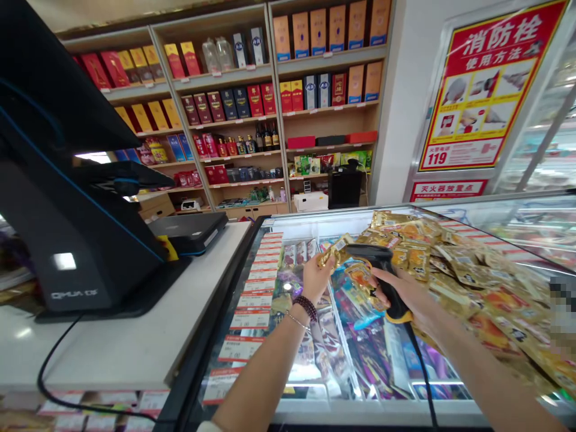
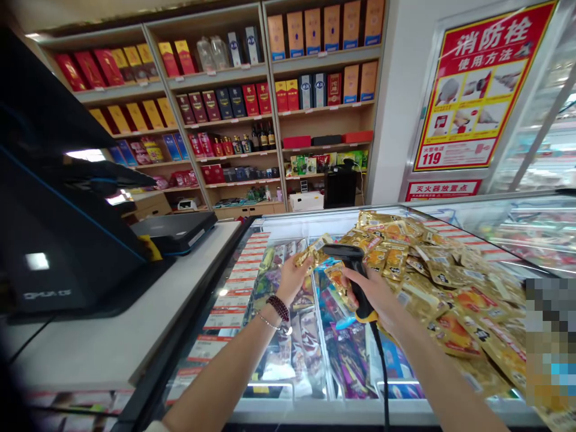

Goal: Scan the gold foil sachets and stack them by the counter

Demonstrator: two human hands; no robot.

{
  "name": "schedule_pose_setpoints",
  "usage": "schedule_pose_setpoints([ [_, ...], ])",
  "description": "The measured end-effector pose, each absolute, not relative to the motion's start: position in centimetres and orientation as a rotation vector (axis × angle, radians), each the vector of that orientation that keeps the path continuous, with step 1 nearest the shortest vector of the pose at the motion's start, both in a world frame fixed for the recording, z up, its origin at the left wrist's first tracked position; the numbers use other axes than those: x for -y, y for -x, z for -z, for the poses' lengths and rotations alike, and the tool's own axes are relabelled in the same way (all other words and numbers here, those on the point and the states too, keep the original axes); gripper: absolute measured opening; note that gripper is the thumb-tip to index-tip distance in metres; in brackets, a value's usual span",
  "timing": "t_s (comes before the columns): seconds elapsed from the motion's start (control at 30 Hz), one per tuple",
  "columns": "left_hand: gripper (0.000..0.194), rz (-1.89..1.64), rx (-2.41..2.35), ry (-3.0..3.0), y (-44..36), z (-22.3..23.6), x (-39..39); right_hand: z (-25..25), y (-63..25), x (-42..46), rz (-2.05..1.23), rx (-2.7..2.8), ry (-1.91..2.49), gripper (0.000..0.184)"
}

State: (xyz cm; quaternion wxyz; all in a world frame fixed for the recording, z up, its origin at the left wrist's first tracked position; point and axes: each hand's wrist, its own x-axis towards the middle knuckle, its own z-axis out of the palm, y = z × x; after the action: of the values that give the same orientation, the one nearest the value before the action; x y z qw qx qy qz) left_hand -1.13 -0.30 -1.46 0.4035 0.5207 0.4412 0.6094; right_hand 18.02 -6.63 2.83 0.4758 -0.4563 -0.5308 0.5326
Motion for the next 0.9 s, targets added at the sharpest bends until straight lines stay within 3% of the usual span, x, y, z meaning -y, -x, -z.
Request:
schedule_pose_setpoints([
  [0.23,0.035,-1.489,-0.900,-1.120,1.5,1.8,0.0,-2.8,-16.8,8.0,-0.575,1.666,1.427,0.035],
  [0.9,0.035,-1.455,-0.915,-1.023,2.9,2.0,-1.1,-3.4,-18.0,9.6,-0.762,1.680,1.383,0.039],
])
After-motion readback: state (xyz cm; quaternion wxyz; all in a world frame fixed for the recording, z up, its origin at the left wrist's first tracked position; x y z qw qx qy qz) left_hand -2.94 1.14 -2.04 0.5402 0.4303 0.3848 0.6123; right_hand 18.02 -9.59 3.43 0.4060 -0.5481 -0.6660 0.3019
